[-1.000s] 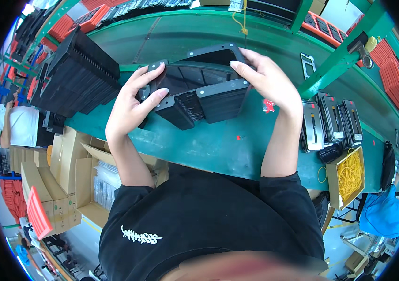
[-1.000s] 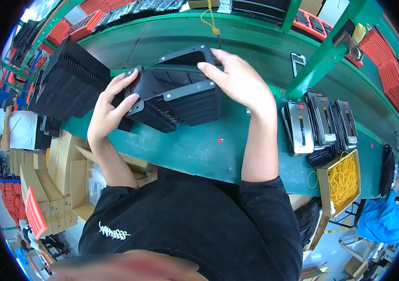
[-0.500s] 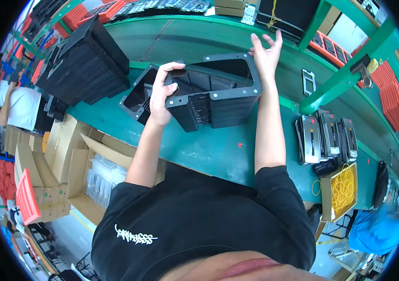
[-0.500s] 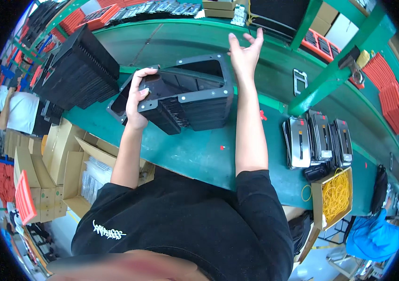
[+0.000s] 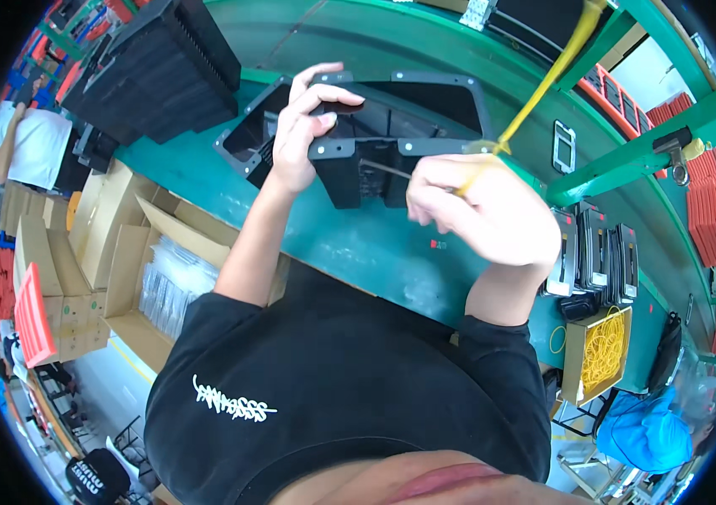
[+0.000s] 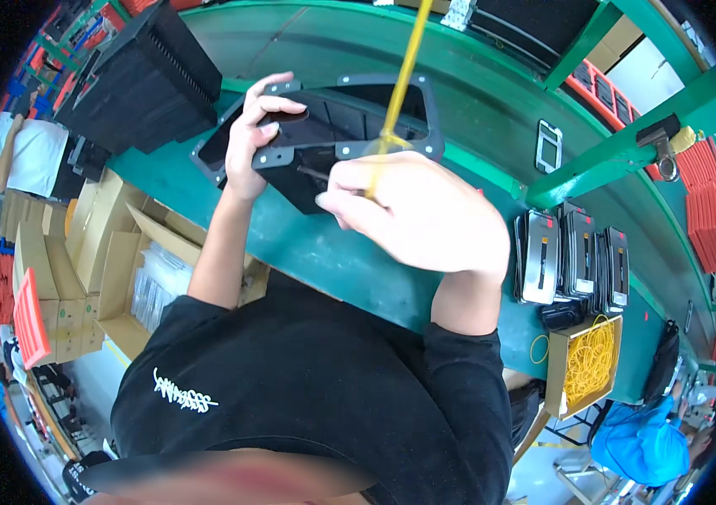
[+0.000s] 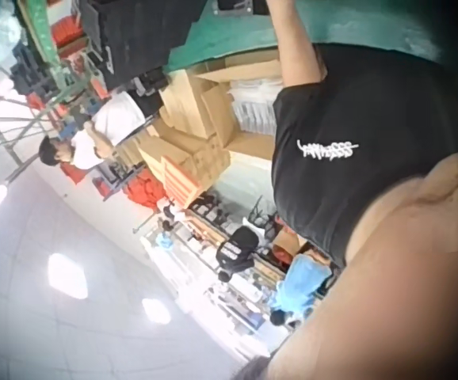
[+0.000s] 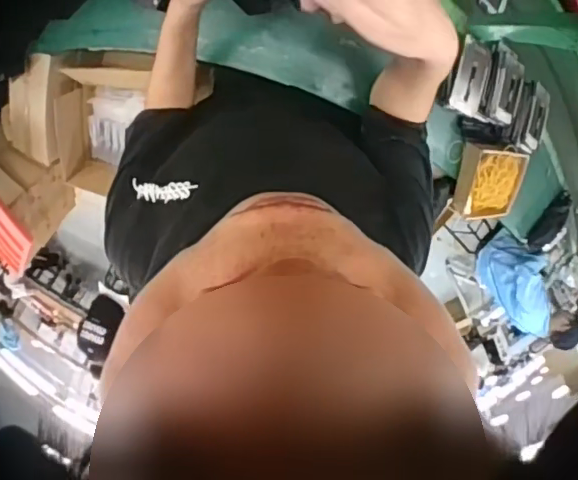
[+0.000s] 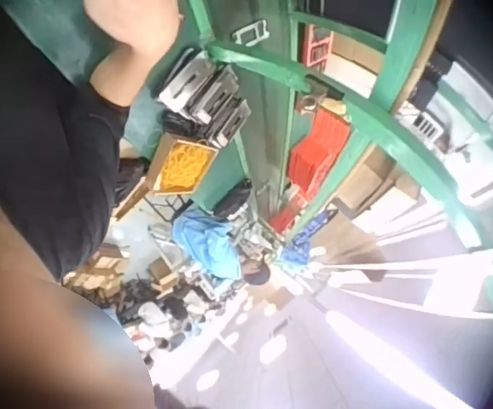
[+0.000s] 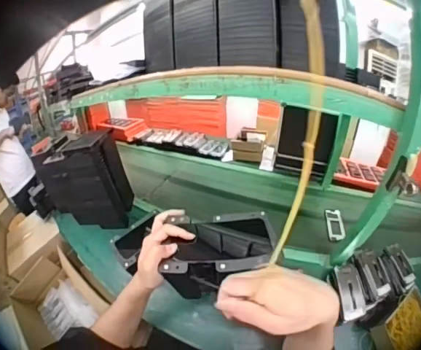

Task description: Assembling electronic components and screens into plastic housings on a factory production line.

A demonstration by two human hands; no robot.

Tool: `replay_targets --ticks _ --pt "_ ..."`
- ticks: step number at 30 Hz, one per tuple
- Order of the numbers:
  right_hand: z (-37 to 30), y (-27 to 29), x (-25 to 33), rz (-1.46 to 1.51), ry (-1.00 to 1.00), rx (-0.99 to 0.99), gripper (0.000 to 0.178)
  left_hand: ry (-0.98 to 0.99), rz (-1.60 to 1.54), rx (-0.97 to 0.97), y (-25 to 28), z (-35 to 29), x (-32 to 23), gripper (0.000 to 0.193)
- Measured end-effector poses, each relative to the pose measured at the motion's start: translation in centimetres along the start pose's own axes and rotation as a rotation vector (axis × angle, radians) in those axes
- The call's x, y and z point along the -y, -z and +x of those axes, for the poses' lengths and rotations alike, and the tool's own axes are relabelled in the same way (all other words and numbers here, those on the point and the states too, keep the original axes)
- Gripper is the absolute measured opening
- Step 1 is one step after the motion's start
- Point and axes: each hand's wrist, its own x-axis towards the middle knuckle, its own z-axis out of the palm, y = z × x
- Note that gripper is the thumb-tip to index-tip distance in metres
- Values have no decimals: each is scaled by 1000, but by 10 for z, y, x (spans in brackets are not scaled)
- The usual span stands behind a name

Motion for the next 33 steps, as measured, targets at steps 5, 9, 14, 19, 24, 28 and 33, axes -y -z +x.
replay_targets --ticks 5,9,14,19,24,28,33 --pt "2 -31 17 -550 -105 1 27 7 67 81 7 0 5 63" --pt "5 -59 9 -585 -150 48 27 -45 103 145 13 -2 -3 70" --pt "11 -42 5 -656 -111 174 34 -59 230 216 20 1 -12 72" --pt "2 -21 14 -285 -41 -300 42 176 -92 87 14 13 -24 67" --pt "-18 11 7 -136 44 -668 43 200 187 -26 57 5 8 58" --pt "-30 30 3 -218 -38 -765 42 235 552 -264 99 -20 22 49" --pt "-30 44 -8 -301 -138 -839 41 234 931 -240 105 -59 25 54"
